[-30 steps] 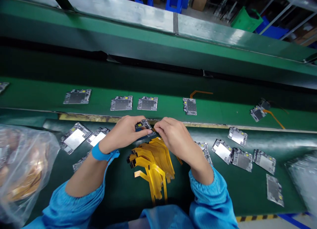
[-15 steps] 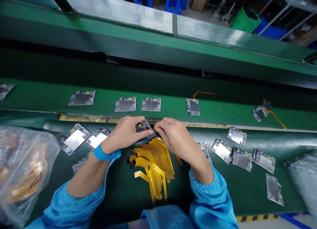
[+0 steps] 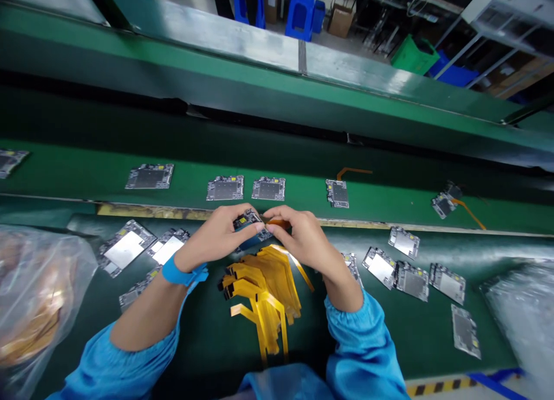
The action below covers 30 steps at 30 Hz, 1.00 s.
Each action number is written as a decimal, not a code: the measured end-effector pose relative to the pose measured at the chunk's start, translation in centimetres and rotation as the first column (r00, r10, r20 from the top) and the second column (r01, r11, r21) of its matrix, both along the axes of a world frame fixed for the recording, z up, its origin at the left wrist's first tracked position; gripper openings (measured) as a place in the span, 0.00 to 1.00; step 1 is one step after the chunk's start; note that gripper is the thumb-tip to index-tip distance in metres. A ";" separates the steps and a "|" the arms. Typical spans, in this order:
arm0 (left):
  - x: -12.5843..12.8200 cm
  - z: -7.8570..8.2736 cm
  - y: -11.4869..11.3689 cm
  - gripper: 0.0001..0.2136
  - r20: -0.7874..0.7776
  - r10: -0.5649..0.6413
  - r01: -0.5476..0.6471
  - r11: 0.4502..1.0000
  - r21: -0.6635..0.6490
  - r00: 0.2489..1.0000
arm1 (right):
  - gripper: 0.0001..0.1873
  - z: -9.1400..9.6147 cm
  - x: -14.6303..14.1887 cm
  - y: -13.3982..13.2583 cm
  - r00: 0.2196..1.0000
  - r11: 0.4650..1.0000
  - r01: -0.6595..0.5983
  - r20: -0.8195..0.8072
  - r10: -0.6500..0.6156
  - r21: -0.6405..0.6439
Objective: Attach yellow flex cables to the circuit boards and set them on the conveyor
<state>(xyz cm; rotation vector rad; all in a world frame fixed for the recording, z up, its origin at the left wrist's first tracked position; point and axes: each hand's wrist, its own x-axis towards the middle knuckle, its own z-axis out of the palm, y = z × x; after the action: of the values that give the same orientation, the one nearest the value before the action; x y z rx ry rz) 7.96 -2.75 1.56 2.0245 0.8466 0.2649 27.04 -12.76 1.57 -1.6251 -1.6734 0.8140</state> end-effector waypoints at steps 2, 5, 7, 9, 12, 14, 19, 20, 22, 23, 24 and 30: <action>-0.2 0.0 0.1 0.13 0.056 0.035 -0.034 0.999 -0.034 0.998 | 0.07 -0.3 0.5 0.3 1.000 1.000 -0.011 -0.010 0.011 -0.004; -0.6 -0.2 0.3 0.21 0.128 0.178 -0.171 0.983 -0.067 0.976 | 0.07 -0.4 3.2 1.2 0.997 1.000 0.028 0.076 -0.028 0.001; -0.8 -0.3 0.4 0.22 0.153 0.240 -0.233 0.971 -0.061 0.959 | 0.08 -0.2 6.4 2.1 0.980 0.997 0.073 0.185 -0.079 0.035; -1.0 -0.3 0.5 0.21 0.168 0.259 -0.252 0.966 -0.059 0.951 | 0.08 0.2 10.1 3.1 0.924 0.993 0.094 0.365 -0.116 0.078; -1.2 -0.1 0.4 0.20 0.188 0.273 -0.265 0.962 -0.064 0.944 | 0.12 0.5 14.1 4.4 0.799 0.953 0.184 0.528 -0.288 0.240; -1.3 0.1 0.4 0.19 0.203 0.287 -0.280 0.958 -0.063 0.936 | 0.15 0.1 14.5 5.0 0.767 0.938 0.208 0.549 -0.332 0.278; -1.3 0.3 0.5 0.16 0.228 0.297 -0.291 0.955 -0.059 0.927 | 0.18 -3.4 9.8 6.9 0.777 0.995 0.073 0.622 -0.096 0.064; -1.4 0.3 0.5 0.15 0.227 0.288 -0.283 0.957 -0.057 0.930 | 0.22 -4.0 8.8 7.6 0.767 0.998 0.055 0.641 -0.038 -0.006; -1.4 0.4 0.5 0.14 0.224 0.271 -0.265 0.963 -0.055 0.936 | 0.29 -5.0 7.7 8.8 0.759 0.994 0.068 0.651 0.004 -0.086; -1.4 0.4 0.5 0.14 0.224 0.265 -0.259 0.964 -0.053 0.938 | 0.31 -5.2 7.6 9.4 0.760 0.992 0.083 0.649 0.002 -0.100; -1.4 0.5 0.5 0.15 0.227 0.264 -0.259 0.964 -0.053 0.937 | 0.32 -5.4 7.6 9.8 0.763 0.990 0.099 0.646 -0.010 -0.103; -1.4 0.4 0.6 0.15 0.255 0.310 -0.304 0.951 -0.065 0.916 | 0.25 -5.0 8.0 8.5 0.809 0.985 0.155 0.582 -0.085 -0.070</action>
<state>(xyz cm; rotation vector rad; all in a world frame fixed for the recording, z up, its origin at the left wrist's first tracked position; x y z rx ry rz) 6.53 -2.14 1.96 1.7772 0.9893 0.6824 34.99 -4.27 -3.47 -2.1925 -1.9172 0.3634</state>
